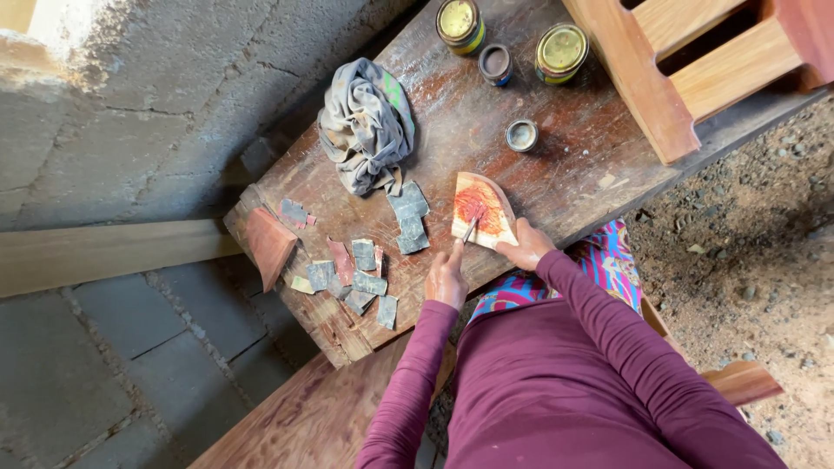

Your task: The person mixes a reddish substance on a wooden board using a small metal tool. They dip the tool into a small can to add more substance and continue mixing. The person then moves to a wooden chair and continues the mixing process on the board.

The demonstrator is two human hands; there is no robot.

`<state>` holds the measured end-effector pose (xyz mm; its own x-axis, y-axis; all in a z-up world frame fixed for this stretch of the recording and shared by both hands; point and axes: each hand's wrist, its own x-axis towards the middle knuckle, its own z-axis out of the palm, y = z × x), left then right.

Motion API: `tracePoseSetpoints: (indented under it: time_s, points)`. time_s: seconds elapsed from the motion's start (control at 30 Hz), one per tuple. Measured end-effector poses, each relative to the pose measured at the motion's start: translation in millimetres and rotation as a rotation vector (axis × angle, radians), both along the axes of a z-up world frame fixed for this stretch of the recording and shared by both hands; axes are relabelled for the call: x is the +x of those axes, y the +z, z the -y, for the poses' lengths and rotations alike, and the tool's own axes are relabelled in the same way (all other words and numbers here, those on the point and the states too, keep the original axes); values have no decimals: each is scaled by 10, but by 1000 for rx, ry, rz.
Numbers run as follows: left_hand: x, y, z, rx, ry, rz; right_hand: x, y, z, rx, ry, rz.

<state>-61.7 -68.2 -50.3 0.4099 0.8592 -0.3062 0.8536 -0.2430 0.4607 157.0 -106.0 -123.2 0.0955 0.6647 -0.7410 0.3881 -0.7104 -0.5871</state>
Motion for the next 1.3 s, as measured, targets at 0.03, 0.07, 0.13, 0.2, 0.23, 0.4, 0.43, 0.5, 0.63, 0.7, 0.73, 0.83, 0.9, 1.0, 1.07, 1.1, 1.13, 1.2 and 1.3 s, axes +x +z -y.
tracePoseSetpoints:
  time_s: [0.03,0.07,0.13,0.2,0.23,0.4,0.43,0.5,0.63,0.7,0.73,0.83,0.9,1.0,1.07,1.1,1.13,1.2,1.3]
  points:
    - [-26,-13,9,6,0,9,25,61,-6,6,0,9]
    - [-62,-23,15,40,-33,10,39,121,-23,-17,-23,-17]
    - [-68,123,-50,85,-66,17,33,102,-15,-28,-45,-36]
    - [-12,420,-178,-42,-27,-163,0,-79,42,28,-81,-57]
    - [41,487,-276,-34,-29,-156,10,-82,14,36,-83,-50]
    - [223,591,-462,111,-106,-251,-46,181,186,166,-127,29]
    - [289,631,-466,115,-112,-246,-36,317,188,170,-133,34]
    - [435,707,-449,139,-225,-274,-36,593,275,105,-141,147]
    - [748,813,-272,217,-385,-191,71,763,581,45,-256,226]
    - [916,941,-187,158,-480,-180,158,733,751,57,-350,239]
    - [1025,1079,-166,163,-507,-167,240,794,833,56,-378,251]
    - [1335,1458,-152,33,-619,-180,490,1005,1034,121,-496,212]
    - [1481,1649,-171,237,-678,-73,603,1165,1164,275,-620,52]
    - [1773,1715,-181,340,-733,-24,745,1568,1245,299,-737,-20]
    - [1945,1757,-136,343,-818,-20,885,1552,1378,302,-762,0]
    - [2024,1772,-101,336,-888,-25,944,1538,1459,295,-771,10]
    - [2082,1766,-113,341,-902,-20,1007,1558,1521,299,-785,15]
    - [2201,1758,-130,443,-973,159,1133,1602,1652,359,-778,18]
    - [2407,1889,-147,476,-1084,69,1236,1560,1855,365,-830,-37]
